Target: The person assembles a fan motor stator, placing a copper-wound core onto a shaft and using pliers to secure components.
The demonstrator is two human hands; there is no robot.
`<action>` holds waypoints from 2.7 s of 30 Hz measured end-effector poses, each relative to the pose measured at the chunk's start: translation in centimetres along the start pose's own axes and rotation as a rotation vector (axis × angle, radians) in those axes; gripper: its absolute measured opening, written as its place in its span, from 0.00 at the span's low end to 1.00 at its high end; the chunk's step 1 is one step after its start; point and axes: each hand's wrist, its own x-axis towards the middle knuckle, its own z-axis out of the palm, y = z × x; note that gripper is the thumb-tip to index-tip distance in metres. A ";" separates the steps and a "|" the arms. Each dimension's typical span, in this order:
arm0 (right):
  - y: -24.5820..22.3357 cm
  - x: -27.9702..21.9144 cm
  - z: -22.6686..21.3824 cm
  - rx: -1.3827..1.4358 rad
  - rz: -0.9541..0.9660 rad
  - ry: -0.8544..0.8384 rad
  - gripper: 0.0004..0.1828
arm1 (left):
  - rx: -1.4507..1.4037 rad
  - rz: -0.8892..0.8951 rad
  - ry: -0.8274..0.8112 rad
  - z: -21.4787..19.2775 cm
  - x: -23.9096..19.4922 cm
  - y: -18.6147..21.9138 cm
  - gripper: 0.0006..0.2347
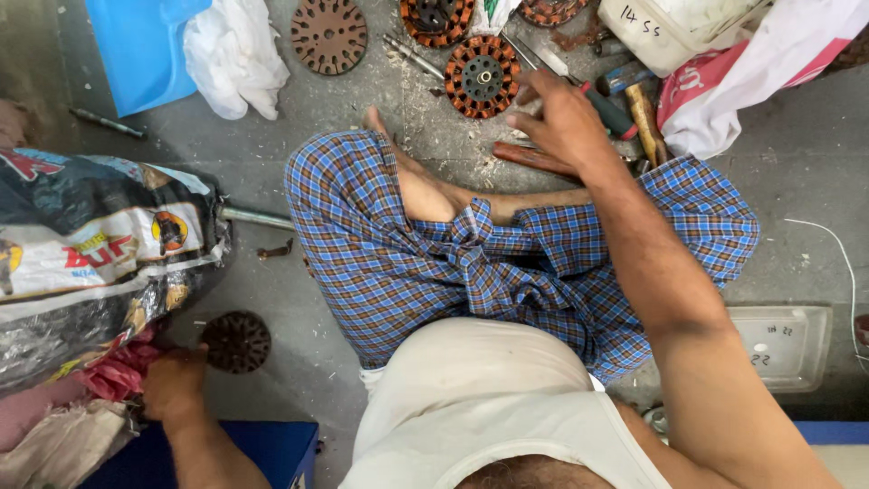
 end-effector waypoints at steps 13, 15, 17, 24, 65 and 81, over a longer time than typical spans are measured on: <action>1.2 4.9 5.6 -0.055 -0.156 0.279 0.13 | -0.397 0.500 -0.101 -8.3 -9.3 27.2 0.47; 2.3 4.8 6.0 -0.005 -0.135 0.295 0.13 | -0.363 0.575 0.023 -7.8 -9.5 27.4 0.39; 3.5 4.5 6.3 0.058 -0.226 0.411 0.13 | -0.429 0.529 -0.086 -6.7 -8.9 27.6 0.43; 5.5 4.3 6.5 0.578 -0.141 0.365 0.11 | -0.392 0.571 0.014 -3.3 -7.6 26.2 0.39; 7.3 4.1 1.7 0.346 -0.242 0.033 0.21 | -0.444 1.190 -0.080 -18.2 0.1 58.6 0.17; 2.1 1.3 3.0 -0.333 0.309 -0.312 0.52 | -0.308 1.024 -0.233 -18.2 0.3 59.5 0.24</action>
